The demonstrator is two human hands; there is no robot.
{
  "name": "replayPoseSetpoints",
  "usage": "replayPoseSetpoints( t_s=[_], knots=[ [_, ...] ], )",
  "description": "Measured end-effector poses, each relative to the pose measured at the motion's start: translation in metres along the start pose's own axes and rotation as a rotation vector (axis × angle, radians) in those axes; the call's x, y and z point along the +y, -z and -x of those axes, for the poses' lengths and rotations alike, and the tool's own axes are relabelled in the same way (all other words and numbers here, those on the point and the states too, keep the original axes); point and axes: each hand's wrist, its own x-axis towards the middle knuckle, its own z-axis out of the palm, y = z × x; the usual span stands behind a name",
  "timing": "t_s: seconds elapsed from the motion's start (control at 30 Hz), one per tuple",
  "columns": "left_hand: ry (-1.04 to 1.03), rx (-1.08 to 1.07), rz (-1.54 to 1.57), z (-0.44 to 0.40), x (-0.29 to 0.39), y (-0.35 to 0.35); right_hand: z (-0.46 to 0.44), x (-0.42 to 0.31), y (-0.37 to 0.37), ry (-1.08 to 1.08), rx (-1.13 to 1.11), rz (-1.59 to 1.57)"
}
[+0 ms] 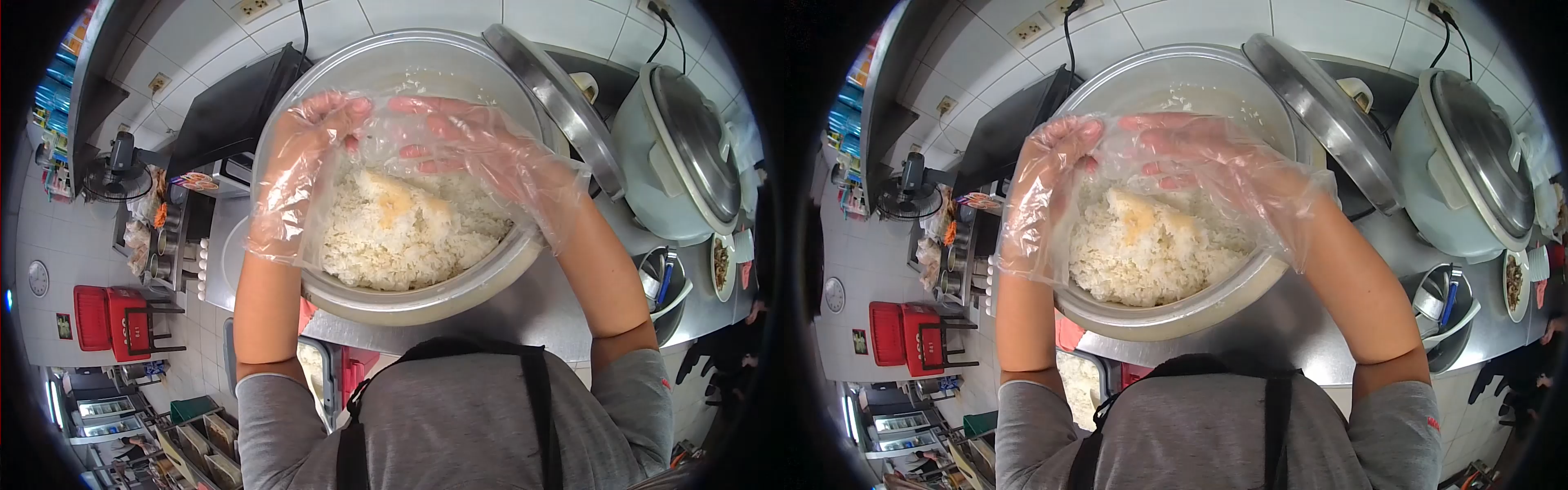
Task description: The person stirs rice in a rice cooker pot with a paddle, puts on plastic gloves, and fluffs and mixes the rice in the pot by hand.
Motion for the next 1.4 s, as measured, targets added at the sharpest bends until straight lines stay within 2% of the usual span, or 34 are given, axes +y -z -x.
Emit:
replayPoseSetpoints(
  t_s=[0.1, 0.17, 0.27, 0.33, 0.4, 0.5, 0.53, 0.67, 0.73, 0.8, 0.83, 0.93, 1.03, 1.13, 1.23, 1.33, 1.4],
  knots=[
    [-0.020, 0.063, 0.017, 0.011, 0.001, -0.007, -0.013, 0.006, 0.004, -0.207, 0.055, 0.080],
    [-0.066, 0.089, 0.025, 0.015, 0.000, -0.003, -0.010, 0.000, 0.001, -0.181, 0.047, 0.080],
    [0.029, 0.024, -0.117, 0.038, 0.005, -0.020, -0.012, 0.002, 0.003, -0.095, 0.065, 0.080],
    [0.052, -0.222, -0.221, 0.044, 0.001, -0.045, -0.014, 0.001, 0.002, -0.045, 0.119, 0.098],
    [0.117, -0.387, -0.047, 0.054, -0.003, -0.067, -0.010, -0.001, -0.005, -0.017, 0.207, 0.129],
    [0.045, -0.441, -0.198, 0.050, -0.004, -0.086, -0.007, -0.003, -0.016, -0.074, 0.311, 0.097],
    [0.053, -0.420, -0.111, 0.051, -0.006, -0.091, -0.007, -0.004, -0.017, -0.072, 0.327, 0.120],
    [0.040, -0.509, -0.077, 0.046, -0.012, -0.096, -0.021, 0.016, 0.014, 0.071, 0.287, 0.410],
    [0.093, -0.499, -0.108, 0.052, -0.011, -0.097, -0.019, 0.005, 0.003, 0.062, 0.301, 0.410],
    [0.079, -0.570, -0.205, 0.054, -0.018, -0.098, -0.004, -0.012, -0.020, -0.030, 0.349, 0.265],
    [0.073, -0.605, -0.254, 0.055, -0.019, -0.099, -0.004, -0.010, -0.017, -0.004, 0.336, 0.256],
    [-0.031, -0.604, -0.270, 0.059, -0.013, -0.099, -0.004, -0.005, -0.005, 0.037, 0.276, 0.221],
    [0.039, -0.653, -0.179, 0.057, -0.020, -0.101, -0.004, -0.009, 0.001, 0.032, 0.221, 0.161],
    [0.023, -0.649, -0.202, 0.058, -0.021, -0.101, -0.011, 0.006, 0.011, 0.077, 0.265, 0.117],
    [0.108, -0.642, -0.258, 0.059, -0.013, -0.100, -0.010, 0.009, 0.012, 0.129, 0.331, 0.126],
    [0.058, -0.695, -0.335, 0.044, 0.019, -0.077, -0.003, 0.006, 0.005, 0.233, 0.377, 0.047],
    [0.036, -0.536, -0.386, 0.035, 0.036, -0.054, -0.005, 0.014, 0.012, 0.337, 0.357, -0.004]
  ],
)
